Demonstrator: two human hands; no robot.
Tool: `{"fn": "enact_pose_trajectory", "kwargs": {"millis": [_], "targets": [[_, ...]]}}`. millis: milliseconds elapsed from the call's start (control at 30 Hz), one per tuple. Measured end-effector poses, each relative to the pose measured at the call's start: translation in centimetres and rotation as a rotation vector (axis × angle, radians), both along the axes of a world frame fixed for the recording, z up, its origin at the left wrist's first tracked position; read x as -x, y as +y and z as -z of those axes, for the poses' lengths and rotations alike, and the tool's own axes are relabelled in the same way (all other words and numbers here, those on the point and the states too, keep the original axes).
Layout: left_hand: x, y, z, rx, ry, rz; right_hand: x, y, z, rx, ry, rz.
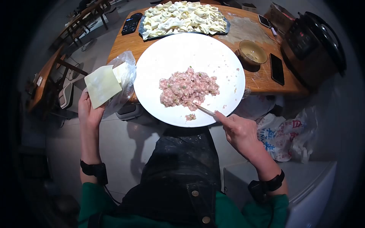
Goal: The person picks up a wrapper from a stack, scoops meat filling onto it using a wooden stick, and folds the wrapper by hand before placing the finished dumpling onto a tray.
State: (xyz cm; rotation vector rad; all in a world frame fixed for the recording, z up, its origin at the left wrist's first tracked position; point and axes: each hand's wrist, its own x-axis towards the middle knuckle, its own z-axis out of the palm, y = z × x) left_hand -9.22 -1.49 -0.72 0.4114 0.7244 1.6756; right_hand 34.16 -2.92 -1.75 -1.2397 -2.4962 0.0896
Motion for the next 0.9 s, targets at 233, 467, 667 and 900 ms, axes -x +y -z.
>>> {"fn": "enact_pose_trajectory", "kwargs": {"millis": [233,467,667,900], "targets": [[-5.2,-6.6,3.7,0.108,-0.354,0.249,0.7,0.6,-0.6,-0.103,0.052,0.007],[-9.2,-9.1,6.9,0.408,-0.203,0.405,0.1,-0.2,-0.5,0.040,0.135,0.008],[-13.8,-8.1,6.3,0.439,-0.114,0.664,1.3,-1.8,-0.6,0.012,0.071,-0.028],[-16.5,-6.7,4.9,0.239,-0.373,0.697,0.9,-1.2,-0.1,0.155,0.155,0.026]]}}
